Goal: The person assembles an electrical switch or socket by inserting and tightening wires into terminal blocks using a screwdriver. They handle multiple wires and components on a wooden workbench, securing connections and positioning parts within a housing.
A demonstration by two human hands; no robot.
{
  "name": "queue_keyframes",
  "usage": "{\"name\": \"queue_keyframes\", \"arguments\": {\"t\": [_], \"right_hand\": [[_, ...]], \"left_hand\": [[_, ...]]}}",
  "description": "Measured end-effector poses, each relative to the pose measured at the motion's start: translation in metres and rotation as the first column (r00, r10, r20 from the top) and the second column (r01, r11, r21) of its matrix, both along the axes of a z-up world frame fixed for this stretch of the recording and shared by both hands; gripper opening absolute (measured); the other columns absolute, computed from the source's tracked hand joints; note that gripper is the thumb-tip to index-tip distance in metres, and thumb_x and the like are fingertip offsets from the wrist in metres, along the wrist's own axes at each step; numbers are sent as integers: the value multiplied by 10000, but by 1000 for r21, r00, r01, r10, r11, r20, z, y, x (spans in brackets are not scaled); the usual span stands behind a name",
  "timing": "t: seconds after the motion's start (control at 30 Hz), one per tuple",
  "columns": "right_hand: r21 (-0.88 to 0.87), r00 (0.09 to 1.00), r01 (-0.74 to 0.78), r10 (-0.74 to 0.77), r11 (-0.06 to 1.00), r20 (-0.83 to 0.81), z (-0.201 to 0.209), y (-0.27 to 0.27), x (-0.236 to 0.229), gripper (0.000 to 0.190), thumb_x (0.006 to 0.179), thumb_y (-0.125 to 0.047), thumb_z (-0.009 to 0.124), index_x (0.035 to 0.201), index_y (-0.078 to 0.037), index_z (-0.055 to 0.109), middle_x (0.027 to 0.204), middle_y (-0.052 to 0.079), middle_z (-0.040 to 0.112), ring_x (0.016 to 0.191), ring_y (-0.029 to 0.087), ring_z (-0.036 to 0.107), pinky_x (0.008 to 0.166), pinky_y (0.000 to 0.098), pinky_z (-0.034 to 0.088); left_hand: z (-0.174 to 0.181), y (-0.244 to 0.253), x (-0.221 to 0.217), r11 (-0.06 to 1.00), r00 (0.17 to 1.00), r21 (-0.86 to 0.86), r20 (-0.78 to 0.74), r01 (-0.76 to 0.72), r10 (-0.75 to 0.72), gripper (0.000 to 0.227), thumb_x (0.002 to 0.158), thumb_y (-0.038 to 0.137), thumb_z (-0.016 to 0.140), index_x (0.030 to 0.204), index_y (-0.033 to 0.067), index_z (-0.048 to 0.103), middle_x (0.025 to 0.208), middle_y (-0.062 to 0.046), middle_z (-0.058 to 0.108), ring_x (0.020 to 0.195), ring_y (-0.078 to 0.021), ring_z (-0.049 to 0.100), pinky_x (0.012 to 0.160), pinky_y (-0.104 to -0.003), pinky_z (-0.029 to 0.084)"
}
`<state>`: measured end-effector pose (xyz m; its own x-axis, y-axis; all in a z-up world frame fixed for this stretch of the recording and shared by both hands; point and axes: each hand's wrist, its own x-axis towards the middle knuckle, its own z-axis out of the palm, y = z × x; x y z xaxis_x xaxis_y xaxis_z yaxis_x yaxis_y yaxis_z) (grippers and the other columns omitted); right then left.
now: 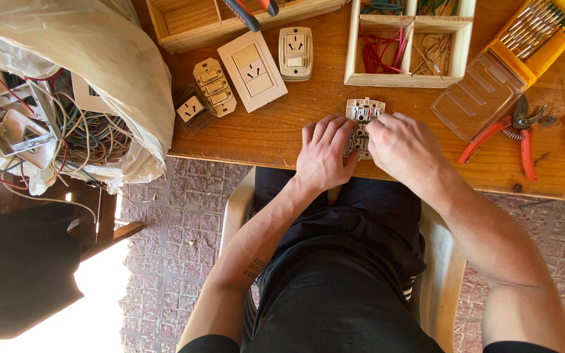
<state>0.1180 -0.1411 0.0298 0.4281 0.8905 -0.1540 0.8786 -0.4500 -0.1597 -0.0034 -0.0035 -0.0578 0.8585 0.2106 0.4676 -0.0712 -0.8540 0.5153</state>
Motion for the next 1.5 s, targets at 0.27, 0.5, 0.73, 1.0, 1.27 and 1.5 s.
{"name": "queue_keyframes", "arguments": {"t": [0.27,0.5,0.73,1.0,1.27,1.5], "right_hand": [[-10,999,14,-14,1000,-50,10,10,3,145,934,-33,591,958,-7,732,846,163,706,784,291,721,676,374,615],[0,999,-34,34,999,10,-2,8,6,156,919,-25,581,940,-2,733,852,170,717,786,292,730,664,370,616],[-24,1000,-18,18,1000,-23,18,3,5,185,950,-70,578,986,-7,748,875,149,734,798,286,726,695,408,604],[258,926,142,-36,956,-376,42,-11,4,171,957,-61,651,1053,52,736,986,218,730,840,375,709,682,463,568],[383,933,133,14,914,-358,26,-16,9,144,1018,-49,646,1074,34,750,970,189,729,809,317,698,675,406,562],[277,926,150,-37,949,-375,-1,-17,12,191,1058,-101,577,1051,2,738,923,149,726,756,273,686,693,360,565]], "left_hand": [[3,0,-1,1000,1000,-2,9,11,-11,708,720,304,814,1355,93,582,1241,-82,618,1303,-256,546,1038,-425,387],[1,0,-2,1000,1000,20,4,11,-11,719,718,317,822,1358,92,581,1247,-82,618,1301,-257,545,1037,-430,387],[-1,-1,-2,1000,1000,9,-19,17,-17,729,726,315,829,1371,94,569,1266,-77,610,1320,-253,530,1051,-427,375],[-2,1,-3,999,999,8,-10,32,-32,723,744,318,830,1381,100,565,1272,-74,609,1316,-251,533,1049,-421,383],[-5,0,-3,999,1000,16,-9,30,-30,710,769,331,828,1384,91,569,1272,-83,615,1311,-265,540,1046,-431,395],[-7,-1,-2,999,1000,43,-1,14,-14,739,721,336,839,1370,100,574,1262,-71,614,1304,-255,545,1044,-428,393]]}}
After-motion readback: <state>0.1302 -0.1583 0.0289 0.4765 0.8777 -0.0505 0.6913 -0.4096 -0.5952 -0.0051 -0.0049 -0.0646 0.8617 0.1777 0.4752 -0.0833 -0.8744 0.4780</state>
